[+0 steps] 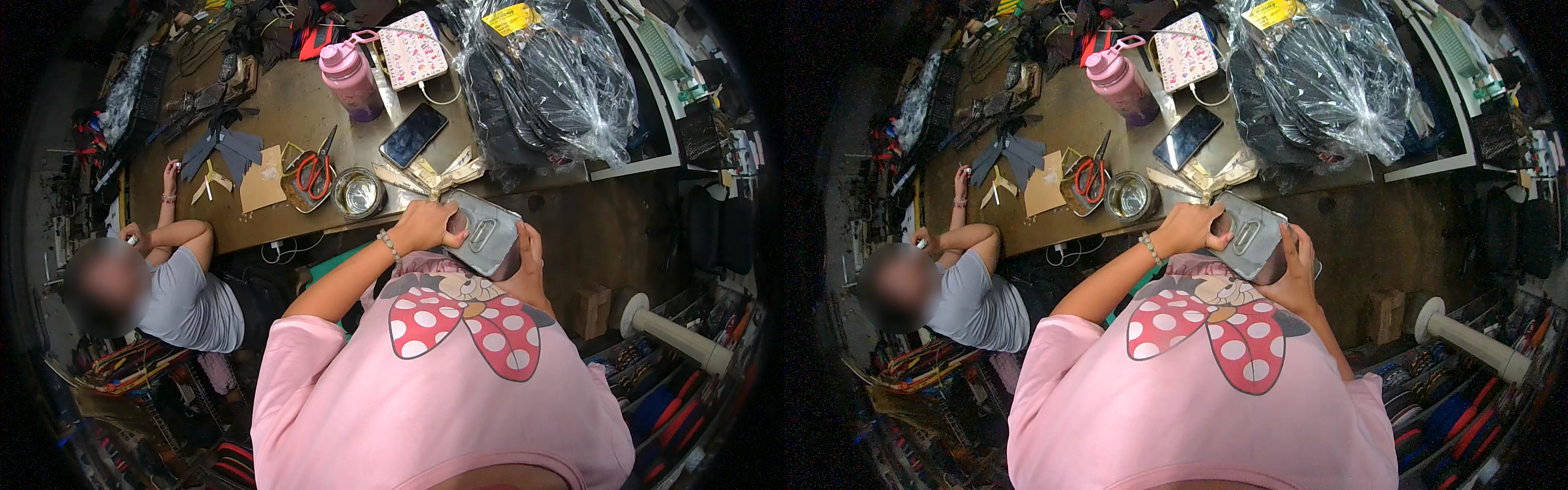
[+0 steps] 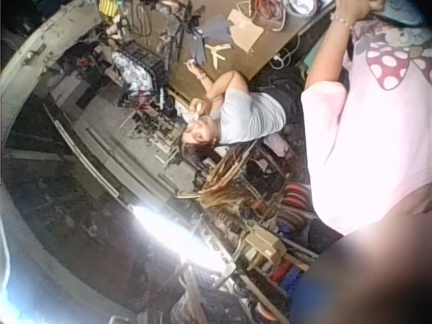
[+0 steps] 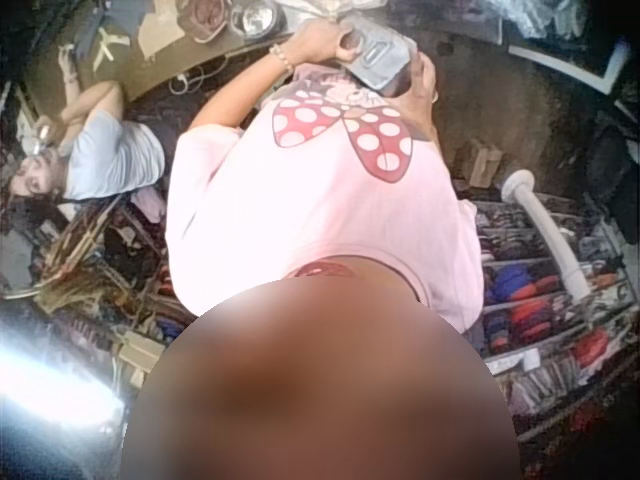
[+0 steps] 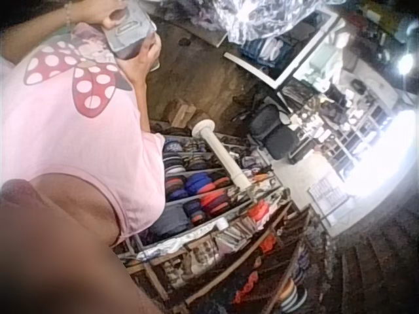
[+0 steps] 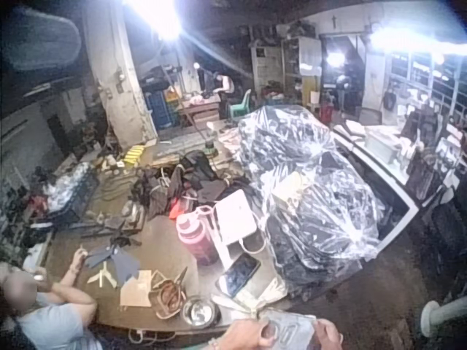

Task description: The person opens a metal can and uses a brush to apply a yellow substance onto a dark textured mat. They then pick up black fabric strips and place them onto the treated area of the mat.

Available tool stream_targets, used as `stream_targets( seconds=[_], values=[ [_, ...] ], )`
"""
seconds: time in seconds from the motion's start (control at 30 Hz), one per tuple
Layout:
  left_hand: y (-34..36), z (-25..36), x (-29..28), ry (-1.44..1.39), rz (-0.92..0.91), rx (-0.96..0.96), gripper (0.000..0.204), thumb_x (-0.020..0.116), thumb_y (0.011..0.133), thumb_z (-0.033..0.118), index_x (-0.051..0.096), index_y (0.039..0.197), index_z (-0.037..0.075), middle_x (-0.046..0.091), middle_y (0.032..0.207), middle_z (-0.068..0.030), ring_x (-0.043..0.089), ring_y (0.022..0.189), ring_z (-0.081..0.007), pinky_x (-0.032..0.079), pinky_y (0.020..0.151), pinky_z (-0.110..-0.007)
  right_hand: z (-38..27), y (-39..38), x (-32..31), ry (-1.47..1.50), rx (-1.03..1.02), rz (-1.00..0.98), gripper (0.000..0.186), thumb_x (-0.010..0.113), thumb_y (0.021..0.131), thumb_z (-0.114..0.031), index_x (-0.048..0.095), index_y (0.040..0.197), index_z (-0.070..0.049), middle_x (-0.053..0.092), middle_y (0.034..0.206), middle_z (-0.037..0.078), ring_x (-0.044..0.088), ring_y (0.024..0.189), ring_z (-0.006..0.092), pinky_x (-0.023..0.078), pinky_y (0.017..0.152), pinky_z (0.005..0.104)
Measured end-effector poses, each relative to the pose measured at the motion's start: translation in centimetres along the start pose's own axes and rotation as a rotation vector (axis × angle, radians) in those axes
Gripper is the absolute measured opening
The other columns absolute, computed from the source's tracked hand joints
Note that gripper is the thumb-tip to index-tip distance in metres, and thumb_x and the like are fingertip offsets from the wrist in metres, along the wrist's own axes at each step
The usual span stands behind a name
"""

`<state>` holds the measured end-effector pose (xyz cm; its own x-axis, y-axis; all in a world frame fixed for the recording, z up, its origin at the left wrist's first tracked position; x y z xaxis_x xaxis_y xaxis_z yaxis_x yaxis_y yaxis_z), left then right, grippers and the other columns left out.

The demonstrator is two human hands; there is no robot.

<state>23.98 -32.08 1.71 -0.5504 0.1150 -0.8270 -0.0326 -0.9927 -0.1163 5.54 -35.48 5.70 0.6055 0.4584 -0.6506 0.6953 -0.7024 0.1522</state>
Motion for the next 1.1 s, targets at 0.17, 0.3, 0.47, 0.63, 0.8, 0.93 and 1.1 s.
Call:
stream_targets(
  seconds=[0.17, 0.3, 0.47, 0.63, 0.8, 0.93, 1.1],
  values=[
    [-0.2, 0.0, 0.1, 0.012, -0.005, -0.047, 0.059, 0.057, 0.078, 0.06, 0.056, 0.091, 0.002, 0.063, 0.068, -0.022, 0.063, 0.064, -0.04, 0.05, 0.06, -0.046, -0.5, -0.2, -0.1, 0.018, -0.052, 0.028, 0.126, 0.092, 0.044, -0.025, 0.023, 0.15, -0.02, 0.034, 0.136, 0.02, 0.038, 0.123, 0.0409, 0.035, 0.099, 0.0504],
    [-0.3, -0.2, 0.0, -0.009, -0.002, -0.085, 0.061, 0.056, 0.079, 0.06, 0.056, 0.093, 0.001, 0.063, 0.069, -0.0223, 0.063, 0.066, -0.04, 0.05, 0.061, -0.047, -0.7, -0.1, -0.1, -0.029, -0.041, 0.027, 0.125, 0.091, 0.046, -0.024, 0.022, 0.15, -0.021, 0.034, 0.136, 0.02, 0.038, 0.123, 0.0403, 0.035, 0.099, 0.0504],
    [-0.3, -0.5, -0.3, -0.023, 0.033, -0.134, 0.061, 0.057, 0.079, 0.061, 0.06, 0.087, 0.0, 0.064, 0.065, -0.0204, 0.065, 0.062, -0.0369, 0.052, 0.059, -0.045, -1.2, 0.3, -0.2, -0.03, -0.063, 0.053, 0.121, 0.091, 0.048, -0.025, 0.024, 0.149, -0.021, 0.036, 0.135, 0.02, 0.039, 0.122, 0.0398, 0.035, 0.099, 0.0502],
    [-0.3, -0.9, -0.2, -0.051, 0.014, -0.259, 0.063, 0.054, 0.082, 0.06, 0.06, 0.091, -0.001, 0.063, 0.07, -0.0252, 0.064, 0.069, -0.0414, 0.051, 0.063, -0.048, -1.2, 0.5, 0.0, -0.08, -0.039, 0.06, 0.12, 0.091, 0.049, -0.027, 0.025, 0.149, -0.02, 0.036, 0.135, 0.02, 0.04, 0.121, 0.04, 0.035, 0.098, 0.0501],
    [-0.1, -2.4, -0.5, -0.134, 0.009, -0.381, 0.071, 0.042, 0.088, 0.063, 0.063, 0.082, -0.004, 0.062, 0.07, -0.0271, 0.065, 0.072, -0.0412, 0.05, 0.067, -0.047, -1.4, 0.4, -0.2, -0.089, -0.033, 0.086, 0.118, 0.091, 0.05, -0.029, 0.026, 0.148, -0.02, 0.036, 0.134, 0.021, 0.04, 0.121, 0.041, 0.035, 0.098, 0.0504],
    [-0.1, -5.7, 0.6, -0.415, -0.036, -0.538, 0.081, 0.033, 0.09, 0.067, 0.062, 0.066, -0.004, 0.061, 0.068, -0.027, 0.065, 0.071, -0.04, 0.049, 0.072, -0.046, -1.3, -0.1, -0.5, -0.127, -0.042, 0.131, 0.119, 0.091, 0.049, -0.031, 0.026, 0.148, -0.021, 0.035, 0.134, 0.022, 0.039, 0.121, 0.0418, 0.034, 0.098, 0.0513],
    [-0.6, -6.5, 4.5, -1.02, -0.136, -0.596, 0.075, 0.027, 0.091, 0.068, 0.055, 0.075, 0.001, 0.052, 0.061, -0.007, 0.048, 0.051, -0.0199, 0.042, 0.052, -0.031, -0.8, -0.9, -0.9, -0.056, -0.016, 0.158, 0.119, 0.092, 0.049, -0.031, 0.025, 0.148, -0.022, 0.034, 0.135, 0.021, 0.038, 0.122, 0.0414, 0.034, 0.099, 0.0517]
  ],
)
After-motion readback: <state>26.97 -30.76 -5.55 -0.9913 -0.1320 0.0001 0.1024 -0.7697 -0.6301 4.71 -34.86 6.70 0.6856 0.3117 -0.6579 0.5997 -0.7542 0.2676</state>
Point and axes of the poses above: each hand's wrist, its own y-axis towards the middle knuckle, its own x-axis out of the palm, z = x × y, the point moved 9 cm from there along y, towards the middle knuckle
